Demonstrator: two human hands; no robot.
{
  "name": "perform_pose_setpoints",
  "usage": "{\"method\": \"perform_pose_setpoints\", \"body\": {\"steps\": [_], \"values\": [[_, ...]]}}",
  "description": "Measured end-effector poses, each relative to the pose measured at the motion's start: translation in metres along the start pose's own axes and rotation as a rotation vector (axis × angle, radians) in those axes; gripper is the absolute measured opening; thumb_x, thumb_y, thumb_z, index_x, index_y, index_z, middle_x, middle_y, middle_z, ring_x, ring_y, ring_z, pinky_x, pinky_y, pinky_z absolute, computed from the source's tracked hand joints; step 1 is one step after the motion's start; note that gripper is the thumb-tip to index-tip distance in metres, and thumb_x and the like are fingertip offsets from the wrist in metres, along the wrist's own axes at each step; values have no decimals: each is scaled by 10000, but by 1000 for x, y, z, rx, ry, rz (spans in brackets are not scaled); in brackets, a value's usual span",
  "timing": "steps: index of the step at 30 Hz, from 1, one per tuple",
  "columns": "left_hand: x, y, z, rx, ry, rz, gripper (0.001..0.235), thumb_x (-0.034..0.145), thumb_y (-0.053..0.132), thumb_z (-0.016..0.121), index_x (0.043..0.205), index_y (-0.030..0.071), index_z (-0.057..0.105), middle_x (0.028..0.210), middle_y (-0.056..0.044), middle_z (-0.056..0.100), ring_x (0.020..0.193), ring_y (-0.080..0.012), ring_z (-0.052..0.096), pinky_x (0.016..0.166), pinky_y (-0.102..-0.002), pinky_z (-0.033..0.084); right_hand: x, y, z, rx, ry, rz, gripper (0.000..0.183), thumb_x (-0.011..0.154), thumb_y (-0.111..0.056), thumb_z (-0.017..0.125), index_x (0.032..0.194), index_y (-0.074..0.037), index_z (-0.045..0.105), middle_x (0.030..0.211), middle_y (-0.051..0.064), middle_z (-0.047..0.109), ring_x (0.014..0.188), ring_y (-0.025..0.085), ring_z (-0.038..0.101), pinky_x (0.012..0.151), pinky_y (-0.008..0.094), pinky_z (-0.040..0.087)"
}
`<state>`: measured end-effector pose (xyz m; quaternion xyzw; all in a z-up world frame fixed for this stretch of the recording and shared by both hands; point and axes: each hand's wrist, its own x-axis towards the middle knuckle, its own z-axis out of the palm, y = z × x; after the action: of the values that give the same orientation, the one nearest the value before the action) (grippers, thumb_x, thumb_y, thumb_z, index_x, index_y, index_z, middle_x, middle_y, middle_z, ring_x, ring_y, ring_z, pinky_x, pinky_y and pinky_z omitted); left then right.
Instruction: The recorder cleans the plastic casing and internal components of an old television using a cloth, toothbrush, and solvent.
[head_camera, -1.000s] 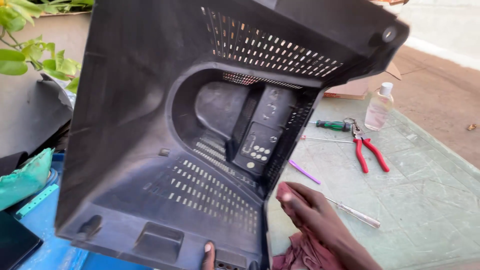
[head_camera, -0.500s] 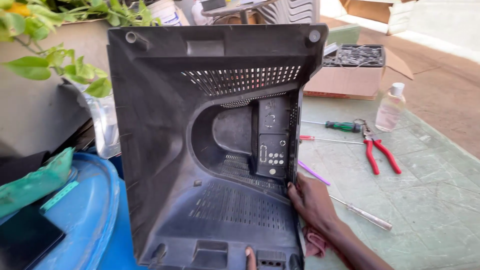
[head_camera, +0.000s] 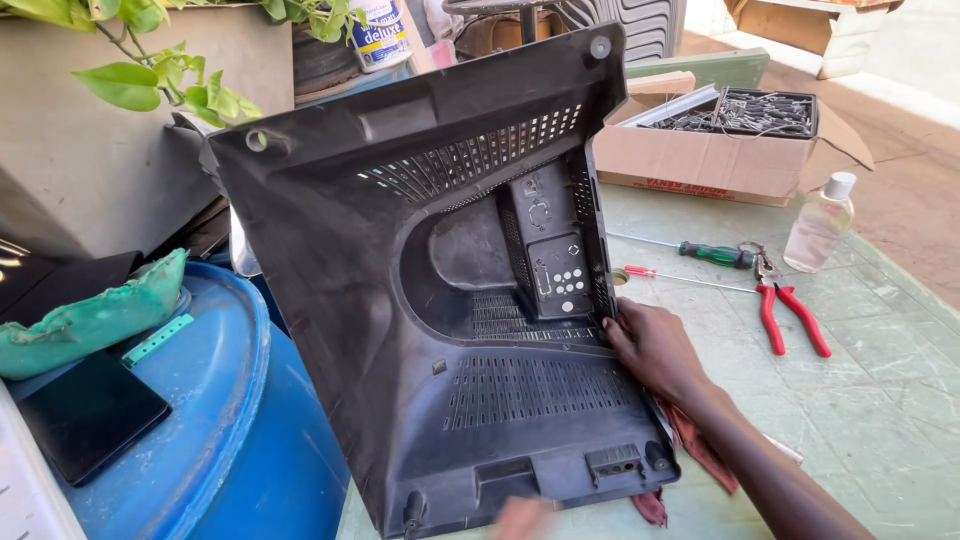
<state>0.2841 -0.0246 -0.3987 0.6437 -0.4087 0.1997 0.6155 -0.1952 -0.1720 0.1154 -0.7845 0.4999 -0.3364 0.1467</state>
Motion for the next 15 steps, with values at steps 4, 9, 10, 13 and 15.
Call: {"method": "perform_pose_setpoints", "body": {"steps": [4, 9, 10, 13, 15], "values": [[70, 141, -49, 12, 29, -13, 991, 716, 246, 796, 1561, -35, 360, 1468, -306, 422, 1390, -383, 459, 1151, -497, 365, -13, -15, -29, 224, -33, 93, 351, 902, -278, 685, 1148, -32, 726, 813, 170, 751, 699, 258, 705, 648, 385, 554], [216, 419, -93, -11, -50, -129, 985, 684, 187, 830, 1541, -26, 394, 1482, -304, 436, 1393, -400, 441, 1142, -512, 348, -13, -64, -65, 481, 66, 72, 238, 973, -159, 632, 1126, -15, 745, 835, 79, 766, 715, 111, 689, 631, 283, 559], [214, 413, -87, -30, -144, -214, 973, 655, 123, 858, 1516, -20, 430, 1491, -303, 457, 1387, -414, 430, 1125, -525, 336, -10, -82, -72, 545, 130, -33, 213, 994, -120, 608, 1116, -12, 745, 861, 52, 763, 739, 78, 689, 650, 256, 561], [201, 393, -72, -89, -112, -214, 669, 792, 106, 829, 1377, -49, 544, 1391, -273, 609, 1365, -370, 568, 1175, -474, 404, 14, -147, -60, 586, 285, -219, 163, 995, -59, 599, 1109, -3, 702, 898, 60, 736, 709, 117, 644, 599, 284, 525], [204, 398, -76, -100, -148, -314, 509, 824, 77, 777, 1296, -39, 627, 1280, -253, 688, 1253, -345, 661, 1112, -447, 469, 51, -144, -8, 491, 307, -398, 194, 965, -22, 576, 1116, -6, 697, 968, 92, 741, 811, 171, 687, 695, 308, 559]]}}
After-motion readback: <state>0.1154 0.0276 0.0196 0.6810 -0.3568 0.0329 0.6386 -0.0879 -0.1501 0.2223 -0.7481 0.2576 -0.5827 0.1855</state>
